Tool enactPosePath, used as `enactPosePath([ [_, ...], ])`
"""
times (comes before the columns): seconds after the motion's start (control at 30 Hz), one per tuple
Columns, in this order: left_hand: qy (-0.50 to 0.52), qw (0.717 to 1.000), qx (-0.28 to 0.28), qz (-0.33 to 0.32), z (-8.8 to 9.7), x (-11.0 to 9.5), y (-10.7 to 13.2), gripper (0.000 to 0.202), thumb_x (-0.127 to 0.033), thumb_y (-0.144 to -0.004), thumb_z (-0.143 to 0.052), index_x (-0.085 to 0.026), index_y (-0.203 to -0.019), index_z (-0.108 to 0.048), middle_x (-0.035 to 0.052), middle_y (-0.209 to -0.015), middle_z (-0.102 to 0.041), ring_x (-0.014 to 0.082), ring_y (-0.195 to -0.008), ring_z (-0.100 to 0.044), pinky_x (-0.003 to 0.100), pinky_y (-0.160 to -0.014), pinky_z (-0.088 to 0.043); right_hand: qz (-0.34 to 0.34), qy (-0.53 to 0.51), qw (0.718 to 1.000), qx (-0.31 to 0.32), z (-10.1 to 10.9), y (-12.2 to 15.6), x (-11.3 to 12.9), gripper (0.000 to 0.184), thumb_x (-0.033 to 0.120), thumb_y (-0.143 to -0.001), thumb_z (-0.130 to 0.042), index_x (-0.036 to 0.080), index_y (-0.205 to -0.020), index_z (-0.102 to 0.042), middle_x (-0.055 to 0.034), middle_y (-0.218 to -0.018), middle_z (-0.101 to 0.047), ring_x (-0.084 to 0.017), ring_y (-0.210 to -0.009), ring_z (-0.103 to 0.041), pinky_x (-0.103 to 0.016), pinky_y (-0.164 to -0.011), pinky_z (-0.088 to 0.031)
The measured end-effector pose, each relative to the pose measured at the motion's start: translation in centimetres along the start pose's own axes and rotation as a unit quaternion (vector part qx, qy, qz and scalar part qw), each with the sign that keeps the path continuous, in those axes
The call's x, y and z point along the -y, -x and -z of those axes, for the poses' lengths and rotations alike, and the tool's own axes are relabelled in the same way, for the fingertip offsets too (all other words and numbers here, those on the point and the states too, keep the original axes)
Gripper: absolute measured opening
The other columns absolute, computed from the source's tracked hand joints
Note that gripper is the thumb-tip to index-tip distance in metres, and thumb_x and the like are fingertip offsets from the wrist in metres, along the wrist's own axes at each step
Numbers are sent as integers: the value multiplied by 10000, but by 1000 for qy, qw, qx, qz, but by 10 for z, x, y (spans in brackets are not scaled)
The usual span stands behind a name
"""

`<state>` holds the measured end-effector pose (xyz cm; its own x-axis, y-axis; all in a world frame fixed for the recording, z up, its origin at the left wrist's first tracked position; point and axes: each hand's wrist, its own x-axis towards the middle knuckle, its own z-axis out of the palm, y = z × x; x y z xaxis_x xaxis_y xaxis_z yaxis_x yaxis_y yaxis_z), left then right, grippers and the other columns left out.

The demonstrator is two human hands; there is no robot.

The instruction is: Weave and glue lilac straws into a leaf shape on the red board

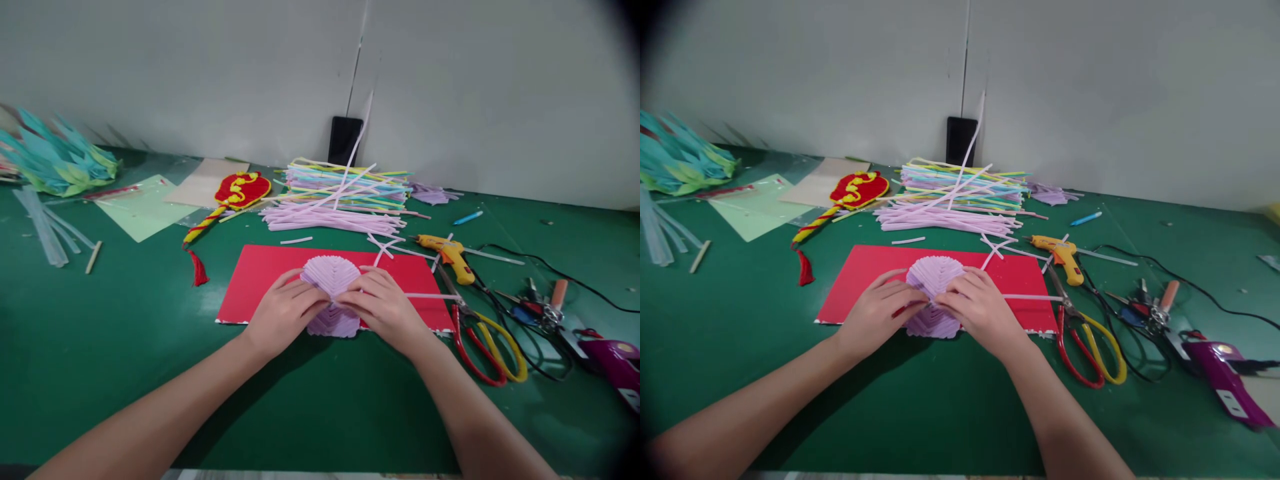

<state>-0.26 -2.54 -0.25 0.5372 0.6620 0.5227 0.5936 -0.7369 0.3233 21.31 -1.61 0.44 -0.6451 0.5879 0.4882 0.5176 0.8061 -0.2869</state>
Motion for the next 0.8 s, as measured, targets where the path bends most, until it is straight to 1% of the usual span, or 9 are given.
enactPosePath([
  [0.13,11,1000,23,5,-1,-1,2,177,-228,-948,-470,-214,-898,-639,-32,-854,-726,109,-802,-654,330,-1001,-374,3,-17,1000,-8,-2,3,-3,171,157,-905,-519,230,-947,-668,-25,-852,-654,-153,-857,-567,-379,-937,-397],
  [0.23,15,1000,26,-7,-1,-1,2,202,-213,-955,-447,-211,-891,-639,-27,-830,-715,103,-787,-648,333,-1009,-378,5,-25,1000,-8,-3,4,-5,182,115,-874,-547,235,-924,-675,-20,-840,-642,-155,-851,-559,-363,-894,-409],
  [0.3,14,999,29,-35,1,-1,2,218,-193,-956,-434,-203,-877,-637,-22,-811,-708,99,-778,-644,329,-1006,-385,11,-32,999,-1,-2,3,-4,182,111,-871,-548,235,-897,-679,-18,-823,-633,-156,-835,-548,-354,-853,-418],
  [0.37,13,996,43,-78,3,-1,1,230,-177,-957,-425,-194,-869,-637,-18,-802,-708,101,-784,-644,321,-996,-395,21,-44,999,14,0,2,-2,179,131,-888,-533,235,-872,-679,-17,-816,-630,-151,-821,-543,-348,-832,-421],
  [0.43,25,991,63,-118,5,0,-1,242,-176,-961,-418,-189,-860,-638,-19,-806,-715,104,-800,-647,307,-985,-403,30,-61,997,28,2,1,1,189,157,-909,-513,236,-854,-675,-15,-825,-633,-143,-829,-550,-349,-851,-419],
  [0.53,64,982,92,-150,8,0,-3,264,-190,-969,-406,-187,-840,-637,-23,-827,-721,99,-815,-649,284,-977,-409,38,-84,995,47,4,1,4,209,183,-927,-492,231,-833,-673,-11,-824,-631,-133,-843,-560,-357,-905,-404],
  [0.67,72,979,119,-151,8,0,-3,271,-195,-971,-404,-188,-841,-642,-17,-860,-722,100,-822,-649,283,-977,-406,34,-106,992,60,4,1,4,206,218,-928,-500,228,-824,-677,-9,-814,-627,-127,-838,-564,-363,-928,-395],
  [0.8,69,975,153,-146,7,1,-4,273,-219,-969,-416,-204,-828,-650,-22,-852,-718,104,-845,-641,279,-981,-397,24,-142,987,64,3,1,3,177,242,-907,-543,226,-804,-686,-6,-788,-620,-123,-803,-564,-348,-897,-409],
])
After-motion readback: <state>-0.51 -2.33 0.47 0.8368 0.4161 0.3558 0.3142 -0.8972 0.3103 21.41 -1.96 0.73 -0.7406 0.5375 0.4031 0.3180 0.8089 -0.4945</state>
